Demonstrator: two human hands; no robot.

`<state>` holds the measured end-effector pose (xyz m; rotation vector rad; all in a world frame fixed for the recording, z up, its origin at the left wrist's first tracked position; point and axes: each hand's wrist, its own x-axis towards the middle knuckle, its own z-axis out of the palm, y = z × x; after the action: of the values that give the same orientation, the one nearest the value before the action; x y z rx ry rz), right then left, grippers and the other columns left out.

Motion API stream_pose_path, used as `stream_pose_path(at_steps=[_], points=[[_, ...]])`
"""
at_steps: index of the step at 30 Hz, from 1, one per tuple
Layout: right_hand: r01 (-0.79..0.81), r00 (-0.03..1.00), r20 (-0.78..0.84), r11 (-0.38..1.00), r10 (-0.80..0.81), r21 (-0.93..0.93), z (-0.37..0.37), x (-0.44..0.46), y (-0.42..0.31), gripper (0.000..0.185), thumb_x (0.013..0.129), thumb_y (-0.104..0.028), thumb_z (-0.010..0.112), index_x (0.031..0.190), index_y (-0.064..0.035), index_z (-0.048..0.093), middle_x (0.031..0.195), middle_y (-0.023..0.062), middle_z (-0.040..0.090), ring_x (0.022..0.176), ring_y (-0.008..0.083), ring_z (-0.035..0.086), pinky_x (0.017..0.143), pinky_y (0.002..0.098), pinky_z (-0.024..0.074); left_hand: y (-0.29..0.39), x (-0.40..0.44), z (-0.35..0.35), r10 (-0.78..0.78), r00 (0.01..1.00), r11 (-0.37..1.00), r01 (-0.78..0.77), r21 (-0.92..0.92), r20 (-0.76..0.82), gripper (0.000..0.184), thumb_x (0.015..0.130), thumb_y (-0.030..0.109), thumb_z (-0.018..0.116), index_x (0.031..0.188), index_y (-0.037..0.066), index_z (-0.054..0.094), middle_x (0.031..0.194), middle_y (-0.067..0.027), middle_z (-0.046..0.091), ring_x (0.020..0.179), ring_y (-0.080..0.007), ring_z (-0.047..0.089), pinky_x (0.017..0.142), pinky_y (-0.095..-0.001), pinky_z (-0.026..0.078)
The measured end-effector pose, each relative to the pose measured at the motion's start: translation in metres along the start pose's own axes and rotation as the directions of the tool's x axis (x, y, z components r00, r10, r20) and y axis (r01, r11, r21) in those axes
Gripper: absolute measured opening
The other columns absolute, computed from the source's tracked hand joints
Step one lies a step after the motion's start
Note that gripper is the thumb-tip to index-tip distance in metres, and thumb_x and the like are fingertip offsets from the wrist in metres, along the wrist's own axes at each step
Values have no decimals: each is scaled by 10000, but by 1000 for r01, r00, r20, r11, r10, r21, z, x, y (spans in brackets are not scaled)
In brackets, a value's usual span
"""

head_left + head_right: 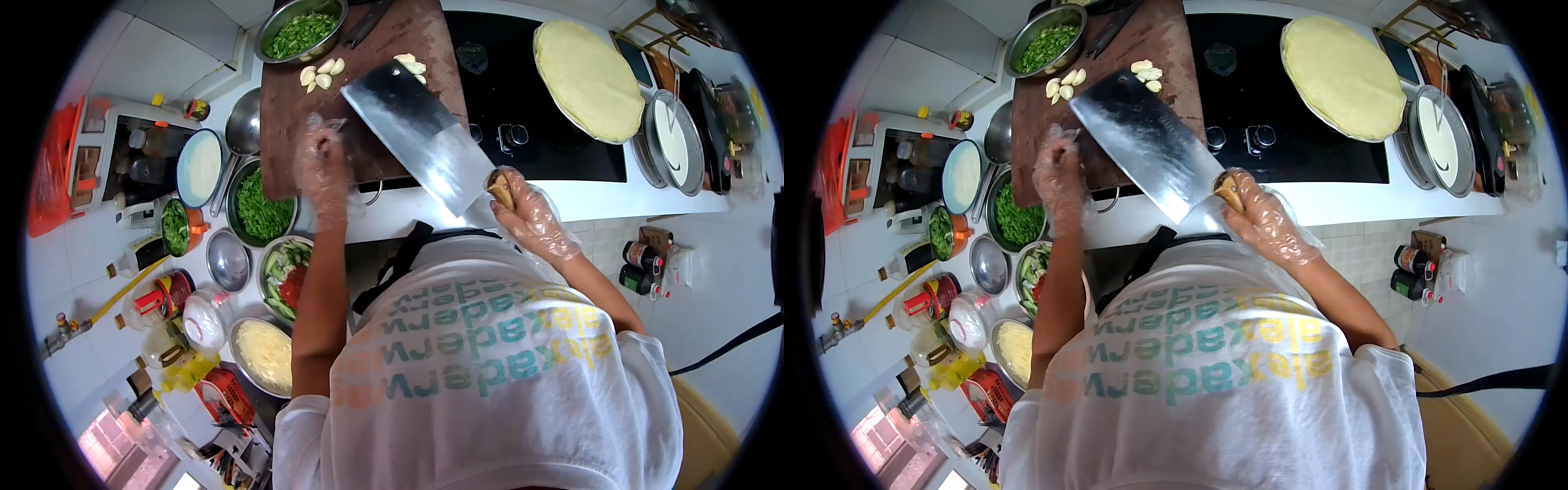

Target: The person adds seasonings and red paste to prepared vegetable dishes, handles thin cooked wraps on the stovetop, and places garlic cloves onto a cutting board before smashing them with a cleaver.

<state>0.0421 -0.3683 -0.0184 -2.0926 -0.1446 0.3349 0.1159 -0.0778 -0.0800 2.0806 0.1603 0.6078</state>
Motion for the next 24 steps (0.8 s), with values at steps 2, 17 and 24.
stream_pose_path(at_steps=[2,17,24], points=[[29,999,42,998,-27,-56,6,2,-3,565,811,-77,534,1336,-141,333,838,202,595,796,348,609,709,395,482,-5,-1,-19,67,998,986,-68,149,15,95,751,50,612,845,50,601,929,-139,617,817,-299,602,764,-367,476],[144,976,175,988,-132,-58,7,17,-5,549,837,-41,507,1334,-221,360,1035,179,600,875,306,613,786,352,479,-31,-9,-35,440,894,826,-441,351,86,222,770,40,586,986,28,541,1055,-211,535,976,-377,522,851,-433,421],[352,917,-120,912,-381,-213,6,24,-37,511,826,-2,514,1294,-188,431,930,163,605,783,259,611,721,333,480,-32,-11,-32,373,925,859,-374,349,74,250,765,44,582,1011,19,543,1085,-202,533,1014,-369,507,889,-431,409]])
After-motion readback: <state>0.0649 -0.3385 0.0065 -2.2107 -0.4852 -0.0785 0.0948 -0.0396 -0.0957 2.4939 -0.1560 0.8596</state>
